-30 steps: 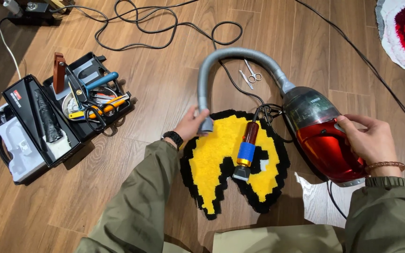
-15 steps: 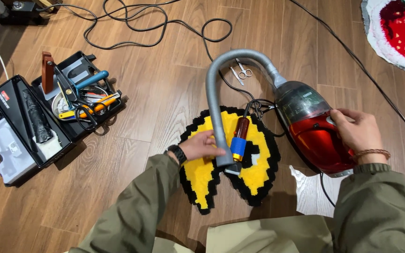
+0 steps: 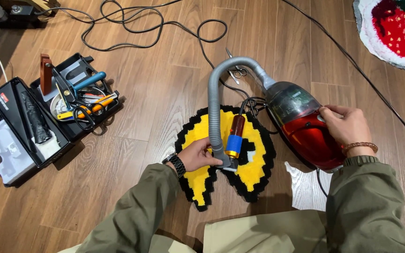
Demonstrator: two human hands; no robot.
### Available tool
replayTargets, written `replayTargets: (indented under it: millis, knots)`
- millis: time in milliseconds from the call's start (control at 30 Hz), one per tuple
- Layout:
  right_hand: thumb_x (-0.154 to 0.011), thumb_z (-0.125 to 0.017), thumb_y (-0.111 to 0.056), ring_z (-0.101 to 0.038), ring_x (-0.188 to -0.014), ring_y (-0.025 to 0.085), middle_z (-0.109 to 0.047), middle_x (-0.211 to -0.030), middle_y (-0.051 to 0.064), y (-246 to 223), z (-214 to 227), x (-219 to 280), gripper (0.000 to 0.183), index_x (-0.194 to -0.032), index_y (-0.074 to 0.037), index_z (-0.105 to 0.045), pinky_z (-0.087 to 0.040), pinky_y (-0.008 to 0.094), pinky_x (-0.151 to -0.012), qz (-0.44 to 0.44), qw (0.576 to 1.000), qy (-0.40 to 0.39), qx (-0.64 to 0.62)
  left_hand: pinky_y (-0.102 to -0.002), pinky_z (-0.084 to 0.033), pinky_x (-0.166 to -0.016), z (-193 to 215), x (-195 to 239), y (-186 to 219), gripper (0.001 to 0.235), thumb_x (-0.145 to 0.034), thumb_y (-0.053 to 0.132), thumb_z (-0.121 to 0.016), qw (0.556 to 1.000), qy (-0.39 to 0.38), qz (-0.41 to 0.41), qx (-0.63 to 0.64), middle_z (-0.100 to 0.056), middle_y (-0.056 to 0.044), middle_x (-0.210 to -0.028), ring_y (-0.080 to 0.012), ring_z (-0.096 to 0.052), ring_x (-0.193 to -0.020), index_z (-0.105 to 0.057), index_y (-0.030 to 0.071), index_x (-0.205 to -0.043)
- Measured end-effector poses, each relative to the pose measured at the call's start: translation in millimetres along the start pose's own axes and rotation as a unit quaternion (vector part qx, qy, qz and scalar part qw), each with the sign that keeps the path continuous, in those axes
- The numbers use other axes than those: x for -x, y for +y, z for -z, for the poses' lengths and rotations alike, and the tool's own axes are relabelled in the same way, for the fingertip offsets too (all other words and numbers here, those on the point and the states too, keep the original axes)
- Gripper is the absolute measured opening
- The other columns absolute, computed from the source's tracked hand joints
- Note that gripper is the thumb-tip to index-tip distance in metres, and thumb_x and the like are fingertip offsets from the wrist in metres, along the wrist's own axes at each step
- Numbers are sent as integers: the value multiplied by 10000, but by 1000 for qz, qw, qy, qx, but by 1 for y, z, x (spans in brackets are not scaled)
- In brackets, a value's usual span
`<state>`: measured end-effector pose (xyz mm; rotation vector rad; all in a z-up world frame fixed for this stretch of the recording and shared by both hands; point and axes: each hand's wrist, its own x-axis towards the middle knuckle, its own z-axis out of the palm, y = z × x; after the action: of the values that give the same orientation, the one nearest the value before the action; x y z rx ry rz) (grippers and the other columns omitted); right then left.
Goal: Trimming the surface of a handmade Pac-Man rug with an electric trimmer, vacuuming the loose fibers, and refining the edges with a pick.
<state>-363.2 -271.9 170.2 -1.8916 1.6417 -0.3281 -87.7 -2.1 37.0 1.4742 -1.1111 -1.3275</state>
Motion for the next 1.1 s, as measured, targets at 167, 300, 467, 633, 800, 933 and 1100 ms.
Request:
replayTargets:
  millis: [167, 300, 467, 633, 800, 933, 1100]
  knots:
    - [-1033, -656, -321, -690, -721, 288, -758, -929, 209, 0, 0, 1, 397, -1277, -24, -757, -575, 405, -674, 5, 1000, 4, 14, -211, -509, -626, -18, -4, -5, 431, -816, 64, -845, 1000, -8, 5, -11, -708, -33, -973, -86, -579, -663, -640, 59, -1196]
    - [-1068, -618, -365, -706, -774, 302, -763, -981, 216, -1, 4, 2, 431, -1312, -32, -740, -581, 421, -720, 10, 999, -9, 30, -202, -492, -594, -25, -10, 2, 510, -825, 41, -824, 1000, -13, -6, 8, -727, -52, -1016, -76, -576, -642, -625, 54, -1293]
    - [-1099, -609, -349, -691, -762, 284, -752, -1003, 215, 1, 7, 0, 433, -1351, -13, -711, -570, 400, -693, 3, 999, -47, -5, -196, -485, -572, -32, -12, 12, 572, -832, 65, -819, 1000, -10, 1, -7, -725, -55, -1074, -67, -566, -620, -594, 72, -1358]
    - [-1115, -585, -308, -489, -554, 176, -599, -721, 111, 13, 13, -6, 397, -1366, -25, -704, -381, 322, -481, 9, 993, -100, -62, -201, -504, -556, -37, -20, 15, 634, -863, 151, -792, 1000, 0, -2, 4, -731, -89, -1162, -74, -593, -614, -536, 83, -1439]
    - [-1077, -712, -396, -612, -643, 235, -720, -873, 208, 42, 11, -24, 526, -1266, 95, -715, -506, 360, -549, 21, 998, 6, -60, -252, -512, -597, -7, -37, -15, 790, -973, 270, -655, 988, 133, 20, 79, -741, -122, -986, -141, -653, -723, -263, 36, -1617]
    - [-1024, -785, -352, -598, -602, 227, -720, -860, 204, 49, 15, -24, 462, -1213, 68, -749, -510, 346, -515, 19, 997, 30, -69, -271, -554, -646, 19, -37, -15, 657, -992, 174, -636, 963, 247, 20, 111, -735, -127, -1022, -153, -653, -754, -388, -15, -1570]
    - [-1014, -807, -340, -718, -702, 325, -744, -925, 287, 68, 20, -34, 486, -1244, 82, -734, -596, 417, -590, -7, 996, 81, -23, -324, -593, -888, 17, -45, -17, 622, -928, 300, -711, 916, 395, 53, -35, -632, -142, -1276, -209, -669, -1022, -512, 4, -1438]
